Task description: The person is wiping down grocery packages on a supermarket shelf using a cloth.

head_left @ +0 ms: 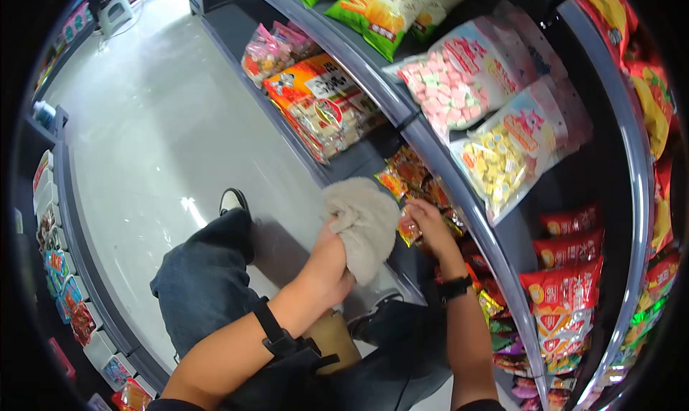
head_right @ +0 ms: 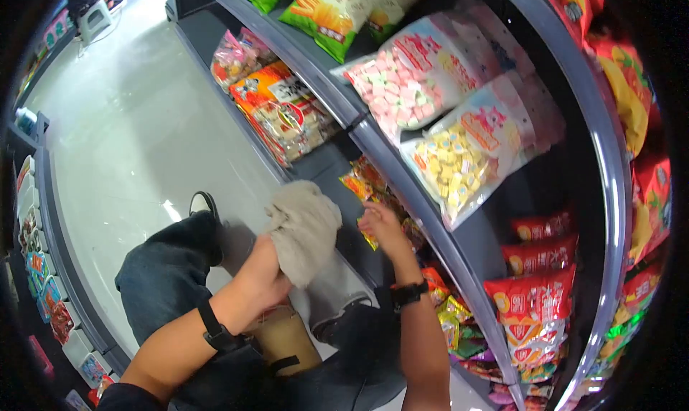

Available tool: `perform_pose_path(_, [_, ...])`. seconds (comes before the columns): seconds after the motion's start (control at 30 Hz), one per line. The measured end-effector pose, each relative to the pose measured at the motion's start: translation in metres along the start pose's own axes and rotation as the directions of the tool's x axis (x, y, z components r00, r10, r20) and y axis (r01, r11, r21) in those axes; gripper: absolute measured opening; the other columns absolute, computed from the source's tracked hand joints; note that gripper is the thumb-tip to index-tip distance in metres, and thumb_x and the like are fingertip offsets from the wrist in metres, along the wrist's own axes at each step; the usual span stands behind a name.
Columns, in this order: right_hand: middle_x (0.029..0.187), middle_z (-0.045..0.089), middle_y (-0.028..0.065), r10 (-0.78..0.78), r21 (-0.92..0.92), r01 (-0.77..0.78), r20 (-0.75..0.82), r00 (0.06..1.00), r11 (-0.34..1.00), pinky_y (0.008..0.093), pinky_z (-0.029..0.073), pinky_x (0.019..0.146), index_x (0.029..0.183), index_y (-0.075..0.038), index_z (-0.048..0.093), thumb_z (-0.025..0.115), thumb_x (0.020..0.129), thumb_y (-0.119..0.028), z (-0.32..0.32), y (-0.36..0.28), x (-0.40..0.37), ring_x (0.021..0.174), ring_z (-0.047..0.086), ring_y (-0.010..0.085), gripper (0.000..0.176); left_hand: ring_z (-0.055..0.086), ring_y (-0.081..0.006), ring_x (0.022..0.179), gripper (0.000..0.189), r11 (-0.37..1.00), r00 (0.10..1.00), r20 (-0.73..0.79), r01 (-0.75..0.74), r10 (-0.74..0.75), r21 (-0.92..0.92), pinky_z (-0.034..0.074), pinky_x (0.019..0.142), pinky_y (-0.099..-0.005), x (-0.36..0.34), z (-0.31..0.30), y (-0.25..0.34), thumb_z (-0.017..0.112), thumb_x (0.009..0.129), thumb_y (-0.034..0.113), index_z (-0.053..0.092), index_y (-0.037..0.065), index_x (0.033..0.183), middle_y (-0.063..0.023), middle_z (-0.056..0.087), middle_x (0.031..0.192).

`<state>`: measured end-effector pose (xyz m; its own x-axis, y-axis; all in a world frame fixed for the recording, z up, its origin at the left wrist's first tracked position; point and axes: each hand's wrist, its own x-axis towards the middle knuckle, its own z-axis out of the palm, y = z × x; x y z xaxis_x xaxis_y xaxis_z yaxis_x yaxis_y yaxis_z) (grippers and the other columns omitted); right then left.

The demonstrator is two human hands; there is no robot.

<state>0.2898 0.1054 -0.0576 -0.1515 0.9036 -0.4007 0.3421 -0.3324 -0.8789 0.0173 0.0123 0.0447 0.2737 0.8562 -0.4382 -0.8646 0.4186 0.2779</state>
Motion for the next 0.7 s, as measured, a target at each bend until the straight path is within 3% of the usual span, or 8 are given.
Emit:
perform_pose_path(0.13, [0.083, 0.066, 0.007, 0.169, 0.012, -0.168, -0.095, 0.981, 0.986, 0.028, 0.049, 0.061, 0.116, -0.001, 0.061, 0.054, 0.098, -0.023, -0.023, 0.029, 0.017, 0.07, 0.062, 0.0136, 0.029, 0.059, -0.0192, 0.115, 0.035, 0.974, 0.988, -0.03, -0.142, 0.15, 0.177, 0.048, 0.099, -0.0351, 0.0, -0.002, -0.001, 0.052, 0.101, 0.022, 0.05, 0.01, 0.134, -0.005, 0.059, 0.128])
perform_pose_path(0.2, [0.077, 0.062, 0.0043, 0.213, -0.268, -0.217, -0.043, 0.976, 0.939, 0.0272, 0.051, 0.053, 0.122, -0.001, 0.057, 0.054, 0.097, -0.019, -0.04, 0.059, 0.03, 0.063, 0.061, 0.0124, 0.031, 0.06, -0.0195, 0.114, 0.036, 0.966, 0.982, -0.057, -0.166, 0.18, 0.197, 0.048, 0.098, -0.0337, 0.001, 0.001, -0.002, 0.053, 0.098, 0.015, 0.049, 0.008, 0.133, -0.0056, 0.06, 0.127])
perform_pose_path(0.27, [0.072, 0.059, 0.0018, 0.224, -0.134, -0.239, -0.12, 0.967, 0.962, 0.0269, 0.049, 0.048, 0.115, -0.003, 0.06, 0.056, 0.095, -0.018, -0.03, 0.054, 0.035, 0.056, 0.057, 0.011, 0.026, 0.061, -0.0197, 0.114, 0.039, 0.954, 0.97, -0.086, -0.205, 0.228, 0.219, 0.049, 0.097, -0.0323, 0.0, 0.003, 0.003, 0.054, 0.095, 0.007, 0.048, 0.007, 0.133, -0.0061, 0.06, 0.126])
perform_pose_path(0.33, [0.071, 0.059, 0.001, 0.166, -0.188, -0.181, -0.092, 0.982, 0.965, 0.027, 0.05, 0.049, 0.113, -0.005, 0.061, 0.056, 0.094, -0.02, -0.035, 0.062, 0.044, 0.058, 0.059, 0.011, 0.025, 0.059, -0.0192, 0.117, 0.04, 0.991, 0.991, -0.098, -0.085, 0.095, 0.101, 0.047, 0.1, -0.036, 0.002, 0.011, 0.005, 0.055, 0.099, 0.03, 0.05, 0.011, 0.135, -0.0043, 0.058, 0.131])
perform_pose_path(0.4, [0.066, 0.06, 0.0048, 0.18, -0.333, -0.198, -0.084, 0.98, 0.922, 0.0336, 0.043, 0.051, 0.081, -0.002, 0.06, 0.054, 0.087, -0.015, -0.008, 0.022, 0.036, 0.055, 0.055, 0.0142, 0.016, 0.059, -0.0192, 0.116, 0.04, 0.987, 0.989, -0.057, -0.131, 0.137, 0.09, 0.047, 0.099, -0.0357, 0.007, 0.002, -0.005, 0.055, 0.098, 0.031, 0.051, 0.011, 0.133, -0.0041, 0.06, 0.129])
perform_pose_path(0.53, [0.07, 0.064, 0.0086, 0.201, -0.383, -0.248, -0.159, 0.967, 0.89, 0.0354, 0.048, 0.053, 0.097, 0.0, 0.063, 0.055, 0.088, -0.02, -0.015, 0.03, 0.047, 0.056, 0.059, 0.0191, 0.023, 0.061, -0.0198, 0.113, 0.036, 0.986, 0.978, -0.129, -0.165, 0.165, 0.017, 0.048, 0.097, -0.0353, 0.003, 0.0, -0.012, 0.052, 0.099, 0.032, 0.055, 0.011, 0.128, -0.0049, 0.064, 0.122])
perform_pose_path(0.57, [0.081, 0.063, 0.0037, 0.249, -0.433, -0.274, -0.114, 0.962, 0.859, 0.0319, 0.05, 0.058, 0.116, -0.007, 0.059, 0.054, 0.093, -0.028, -0.021, 0.021, 0.046, 0.066, 0.062, 0.0134, 0.031, 0.061, -0.0201, 0.112, 0.035, 0.985, 0.976, -0.142, -0.169, 0.165, -0.017, 0.048, 0.097, -0.0352, 0.004, -0.003, -0.015, 0.05, 0.099, 0.032, 0.056, 0.011, 0.127, -0.0053, 0.064, 0.121])
perform_pose_path(0.7, [0.085, 0.063, 0.0061, 0.35, -0.472, -0.437, -0.264, 0.899, 0.766, 0.0363, 0.054, 0.063, 0.112, -0.009, 0.058, 0.058, 0.091, -0.03, -0.057, 0.082, 0.062, 0.065, 0.063, 0.018, 0.03, 0.063, -0.0204, 0.109, 0.035, 0.984, 0.971, -0.185, -0.165, 0.151, -0.062, 0.049, 0.095, -0.0351, 0.006, -0.006, -0.024, 0.045, 0.101, 0.034, 0.058, 0.01, 0.122, -0.0056, 0.066, 0.117])
